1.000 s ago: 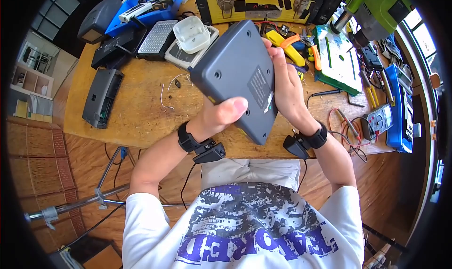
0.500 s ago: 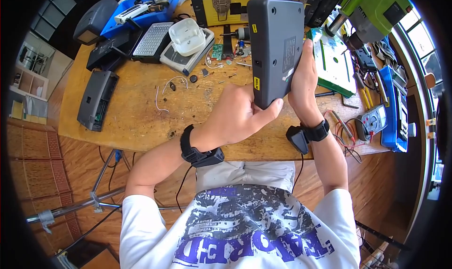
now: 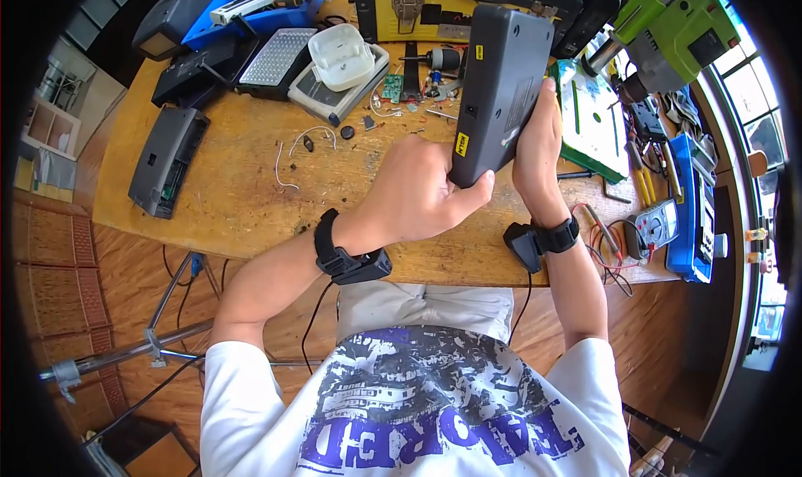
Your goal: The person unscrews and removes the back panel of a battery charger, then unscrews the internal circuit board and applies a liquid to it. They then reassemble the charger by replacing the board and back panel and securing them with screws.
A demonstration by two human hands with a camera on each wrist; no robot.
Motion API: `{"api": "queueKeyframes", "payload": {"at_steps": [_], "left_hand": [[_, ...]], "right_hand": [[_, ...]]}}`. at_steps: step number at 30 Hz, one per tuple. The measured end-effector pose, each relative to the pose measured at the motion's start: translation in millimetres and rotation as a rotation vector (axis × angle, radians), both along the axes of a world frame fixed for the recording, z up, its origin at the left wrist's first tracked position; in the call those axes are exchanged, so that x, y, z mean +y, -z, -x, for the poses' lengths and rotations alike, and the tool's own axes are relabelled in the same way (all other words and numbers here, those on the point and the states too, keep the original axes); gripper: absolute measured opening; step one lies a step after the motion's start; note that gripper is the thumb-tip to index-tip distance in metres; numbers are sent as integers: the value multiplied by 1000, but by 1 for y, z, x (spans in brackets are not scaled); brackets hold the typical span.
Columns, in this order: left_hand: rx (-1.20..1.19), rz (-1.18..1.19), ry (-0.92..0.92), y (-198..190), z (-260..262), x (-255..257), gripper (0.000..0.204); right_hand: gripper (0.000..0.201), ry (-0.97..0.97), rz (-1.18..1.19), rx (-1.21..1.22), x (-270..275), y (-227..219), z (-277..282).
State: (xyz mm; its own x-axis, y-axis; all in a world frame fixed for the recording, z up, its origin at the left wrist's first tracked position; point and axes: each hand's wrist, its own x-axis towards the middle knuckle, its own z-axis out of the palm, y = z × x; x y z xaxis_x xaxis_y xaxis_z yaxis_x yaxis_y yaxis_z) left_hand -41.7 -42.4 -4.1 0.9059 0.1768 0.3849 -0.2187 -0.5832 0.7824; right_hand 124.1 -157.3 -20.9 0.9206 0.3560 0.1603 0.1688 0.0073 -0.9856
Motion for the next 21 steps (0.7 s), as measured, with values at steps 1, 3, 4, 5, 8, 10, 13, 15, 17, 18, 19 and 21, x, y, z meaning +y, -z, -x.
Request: {"api": "queueKeyframes", "payload": {"at_steps": [1, 3, 4, 5, 8, 10, 13, 15, 17, 18, 19, 21], "left_hand": [[10, -9, 6, 0, 0, 0, 39], [41, -10, 36, 1, 0, -4, 37], [81, -12, 67, 2, 0, -6, 36], [78, -10, 69, 3, 0, -6, 36], [98, -14, 120, 2, -1, -6, 33], [89, -3, 117, 1, -1, -8, 29], [180, 61, 101, 2, 1, -11, 31], [149, 89, 97, -4, -1, -9, 40], [121, 117, 94, -8, -5, -9, 49], [-46, 181, 48, -10, -10, -10, 57], [-214, 247, 1, -11, -13, -11, 65], [-387, 309, -50, -14, -14, -12, 72]], "right_hand": [[77, 1, 0, -6, 0, -5, -1], [74, -31, -206, 88, -1, -15, -4], [74, -45, -186, 137, -5, -18, -3], [74, -42, -184, 134, -7, -19, -3], [74, -38, -214, 153, -10, -18, -4], [73, -37, -211, 89, -12, -18, -5], [76, 29, -218, -40, -12, -22, -4], [77, 45, -191, -118, -17, -26, -4], [78, 63, -163, -193, -20, -27, 0], [78, 67, -140, -255, -18, -25, 4], [77, 70, -117, -316, -16, -21, 5], [72, 98, -72, -409, -14, -16, 7]]}}
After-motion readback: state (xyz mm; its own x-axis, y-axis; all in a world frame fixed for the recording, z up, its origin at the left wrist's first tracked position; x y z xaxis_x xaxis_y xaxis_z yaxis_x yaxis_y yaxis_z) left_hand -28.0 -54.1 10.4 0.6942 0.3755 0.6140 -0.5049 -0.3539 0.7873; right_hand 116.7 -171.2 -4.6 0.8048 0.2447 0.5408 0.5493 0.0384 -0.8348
